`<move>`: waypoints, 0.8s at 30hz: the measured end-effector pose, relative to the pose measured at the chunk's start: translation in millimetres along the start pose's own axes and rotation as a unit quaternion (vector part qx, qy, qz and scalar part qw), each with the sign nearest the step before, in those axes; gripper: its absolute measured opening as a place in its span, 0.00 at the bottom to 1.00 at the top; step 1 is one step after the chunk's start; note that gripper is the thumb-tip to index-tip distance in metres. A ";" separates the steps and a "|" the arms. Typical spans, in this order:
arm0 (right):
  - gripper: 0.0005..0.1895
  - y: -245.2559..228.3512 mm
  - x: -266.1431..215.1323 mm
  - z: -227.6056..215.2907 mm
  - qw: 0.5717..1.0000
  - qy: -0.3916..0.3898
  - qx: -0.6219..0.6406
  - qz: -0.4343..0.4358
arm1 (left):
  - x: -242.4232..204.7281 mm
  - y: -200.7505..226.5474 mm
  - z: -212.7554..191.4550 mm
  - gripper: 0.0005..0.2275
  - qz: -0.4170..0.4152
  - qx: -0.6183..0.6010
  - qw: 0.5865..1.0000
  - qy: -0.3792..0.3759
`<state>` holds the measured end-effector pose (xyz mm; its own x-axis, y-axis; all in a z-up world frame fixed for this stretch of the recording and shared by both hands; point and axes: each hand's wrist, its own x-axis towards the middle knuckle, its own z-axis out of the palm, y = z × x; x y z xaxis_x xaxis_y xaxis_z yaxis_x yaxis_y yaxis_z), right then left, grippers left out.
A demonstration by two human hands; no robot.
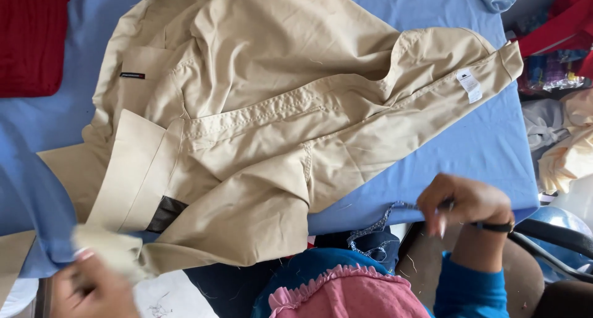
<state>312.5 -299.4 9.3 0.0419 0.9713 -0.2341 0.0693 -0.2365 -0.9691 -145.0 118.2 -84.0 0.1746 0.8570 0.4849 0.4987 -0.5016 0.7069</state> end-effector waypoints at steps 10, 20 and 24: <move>0.11 7.4 169.3 -1.6 0.887 0.322 -0.305 -0.129 | -1.2 74.8 137.3 0.10 0.254 0.121 0.949 -0.145; 0.10 71.8 246.0 -46.7 0.839 0.352 -0.381 -0.165 | -1.8 65.8 136.0 0.11 0.178 0.025 0.976 -0.126; 0.05 81.6 240.8 -60.3 0.856 0.356 -0.322 -0.190 | -2.3 68.4 135.5 0.11 0.175 0.024 0.976 -0.126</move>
<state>388.3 -86.2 -121.5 0.4763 0.7741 0.4171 0.7387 -0.0949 -0.6673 3.7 98.0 -106.6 0.5416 0.6391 0.5460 0.4086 -0.7679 0.4934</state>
